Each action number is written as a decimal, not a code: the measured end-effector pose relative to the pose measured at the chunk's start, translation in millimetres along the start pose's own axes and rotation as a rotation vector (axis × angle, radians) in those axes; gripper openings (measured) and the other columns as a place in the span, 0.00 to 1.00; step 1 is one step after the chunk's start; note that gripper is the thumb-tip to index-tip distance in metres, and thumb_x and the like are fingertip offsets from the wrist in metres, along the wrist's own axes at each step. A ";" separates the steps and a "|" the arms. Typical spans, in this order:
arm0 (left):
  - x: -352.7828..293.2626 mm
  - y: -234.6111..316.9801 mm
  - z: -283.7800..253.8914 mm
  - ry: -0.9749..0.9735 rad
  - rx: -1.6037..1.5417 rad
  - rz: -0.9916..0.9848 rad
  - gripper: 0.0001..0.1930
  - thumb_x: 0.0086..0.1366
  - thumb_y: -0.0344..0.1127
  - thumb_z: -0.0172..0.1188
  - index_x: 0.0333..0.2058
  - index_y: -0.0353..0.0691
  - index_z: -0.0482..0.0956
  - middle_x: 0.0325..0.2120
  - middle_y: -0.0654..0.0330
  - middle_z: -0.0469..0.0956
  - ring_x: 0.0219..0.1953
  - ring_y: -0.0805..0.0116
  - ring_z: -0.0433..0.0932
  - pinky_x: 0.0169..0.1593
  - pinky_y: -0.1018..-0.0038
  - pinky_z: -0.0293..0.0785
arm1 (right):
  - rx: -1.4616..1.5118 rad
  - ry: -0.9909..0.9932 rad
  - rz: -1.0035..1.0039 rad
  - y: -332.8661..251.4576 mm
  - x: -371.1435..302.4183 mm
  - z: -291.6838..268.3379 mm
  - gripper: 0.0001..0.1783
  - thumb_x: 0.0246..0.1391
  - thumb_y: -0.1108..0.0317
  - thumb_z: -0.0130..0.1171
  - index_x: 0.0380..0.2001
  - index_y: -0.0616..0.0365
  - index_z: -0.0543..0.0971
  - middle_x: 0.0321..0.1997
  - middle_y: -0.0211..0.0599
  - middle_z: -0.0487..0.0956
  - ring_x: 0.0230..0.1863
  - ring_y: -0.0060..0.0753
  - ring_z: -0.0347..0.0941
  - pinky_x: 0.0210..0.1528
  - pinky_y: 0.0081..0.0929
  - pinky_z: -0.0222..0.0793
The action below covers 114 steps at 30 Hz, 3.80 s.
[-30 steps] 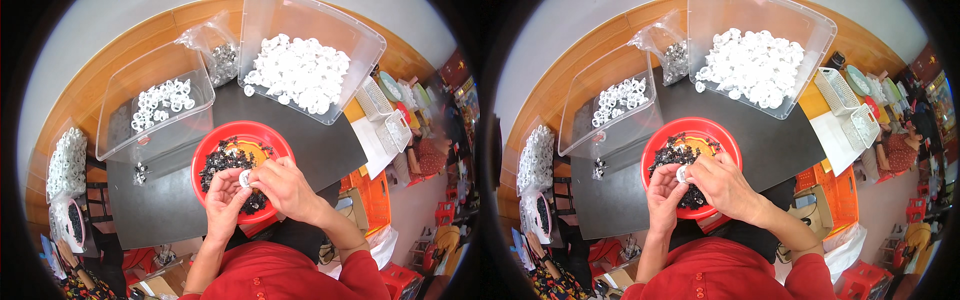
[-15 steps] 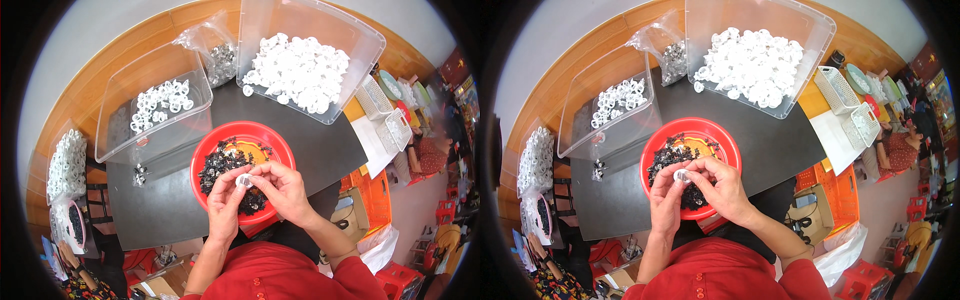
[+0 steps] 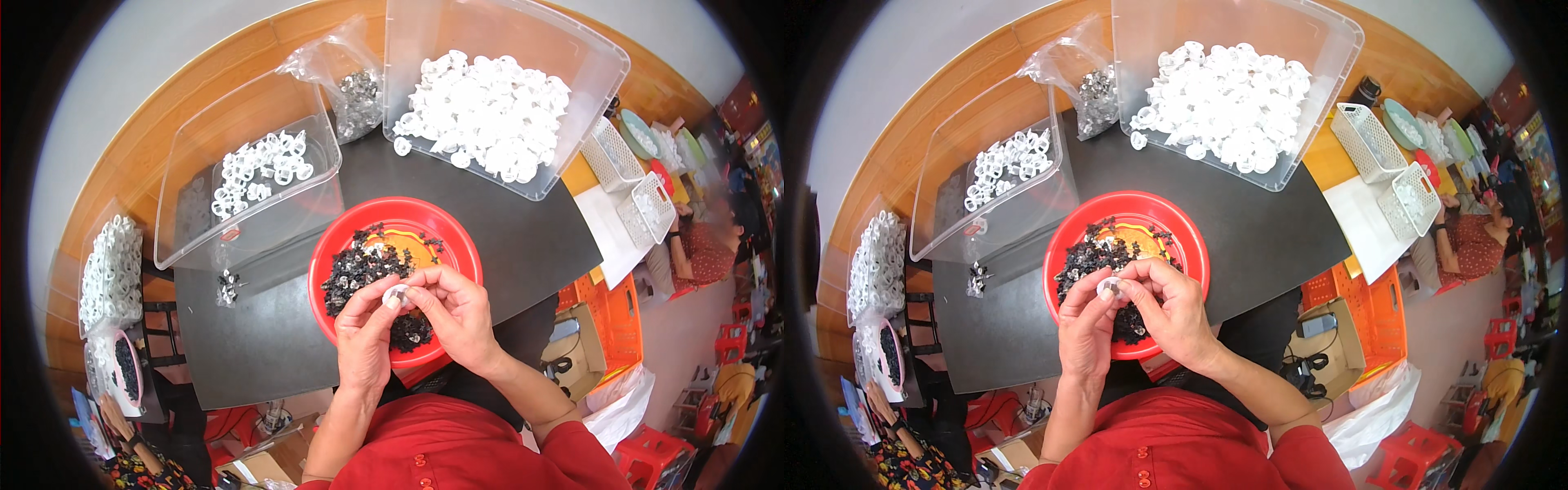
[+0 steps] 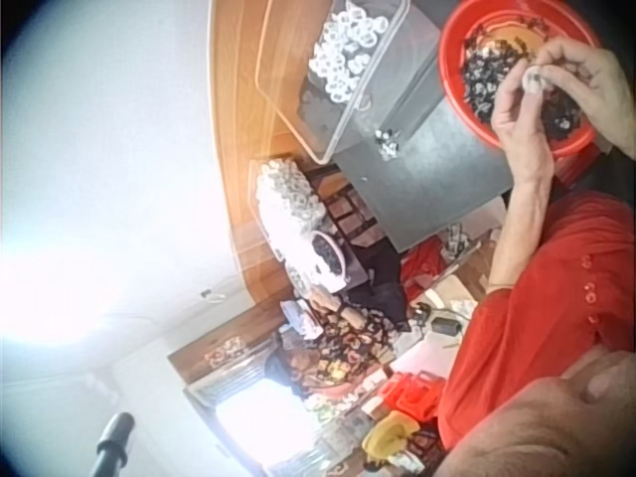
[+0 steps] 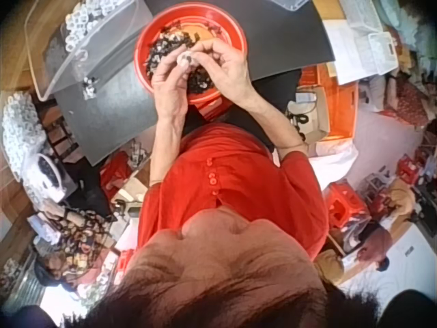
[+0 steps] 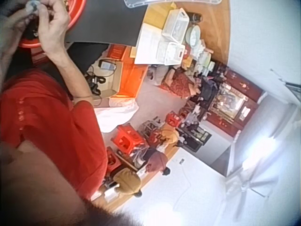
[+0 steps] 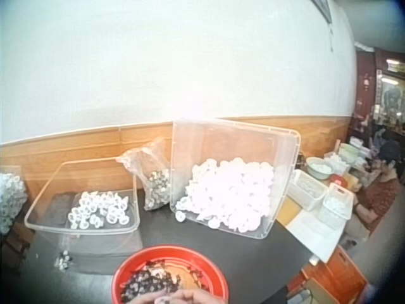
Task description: The recorder is assembling small plastic and metal components, placing them into white plastic caps.
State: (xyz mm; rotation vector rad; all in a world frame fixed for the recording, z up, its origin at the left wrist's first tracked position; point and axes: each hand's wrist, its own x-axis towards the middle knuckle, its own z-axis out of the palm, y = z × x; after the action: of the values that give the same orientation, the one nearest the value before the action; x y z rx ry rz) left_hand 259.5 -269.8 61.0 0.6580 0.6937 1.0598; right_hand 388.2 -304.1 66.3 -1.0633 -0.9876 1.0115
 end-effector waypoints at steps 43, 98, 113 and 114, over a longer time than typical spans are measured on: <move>-0.7 -0.8 -1.6 0.039 -0.119 -0.095 0.18 0.63 0.25 0.53 0.52 0.30 0.73 0.43 0.51 0.79 0.41 0.68 0.78 0.49 0.72 0.74 | -0.214 -0.034 -0.025 -2.6 4.2 -7.1 0.06 0.57 0.74 0.57 0.36 0.67 0.78 0.32 0.35 0.80 0.31 0.18 0.76 0.33 0.19 0.73; -2.1 13.5 -6.1 -0.053 0.234 0.096 0.10 0.67 0.29 0.54 0.44 0.34 0.77 0.38 0.60 0.79 0.40 0.75 0.77 0.48 0.77 0.73 | -0.918 -0.285 -0.743 -33.4 33.4 -13.2 0.05 0.48 0.73 0.60 0.30 0.57 0.74 0.26 0.32 0.70 0.29 0.33 0.67 0.40 0.32 0.59; -3.1 13.1 -7.3 -0.104 -0.046 -0.101 0.16 0.67 0.29 0.53 0.53 0.33 0.72 0.47 0.55 0.77 0.48 0.68 0.77 0.53 0.70 0.76 | -0.959 -0.219 -0.676 -38.9 19.1 -11.0 0.07 0.46 0.75 0.61 0.31 0.59 0.75 0.27 0.32 0.71 0.29 0.33 0.69 0.40 0.32 0.60; -3.2 13.0 -6.8 -0.105 -0.044 -0.104 0.16 0.67 0.29 0.53 0.53 0.33 0.72 0.47 0.55 0.77 0.48 0.68 0.77 0.53 0.70 0.76 | -0.960 -0.210 -0.667 -38.4 19.0 -10.2 0.08 0.45 0.76 0.62 0.30 0.57 0.75 0.27 0.31 0.74 0.28 0.32 0.71 0.40 0.32 0.62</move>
State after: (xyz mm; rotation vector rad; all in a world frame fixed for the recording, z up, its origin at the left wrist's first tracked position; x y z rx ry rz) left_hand 246.1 -267.2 67.4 0.6285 0.6052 0.9357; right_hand 408.5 -294.7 104.1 -1.2396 -1.9297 0.0464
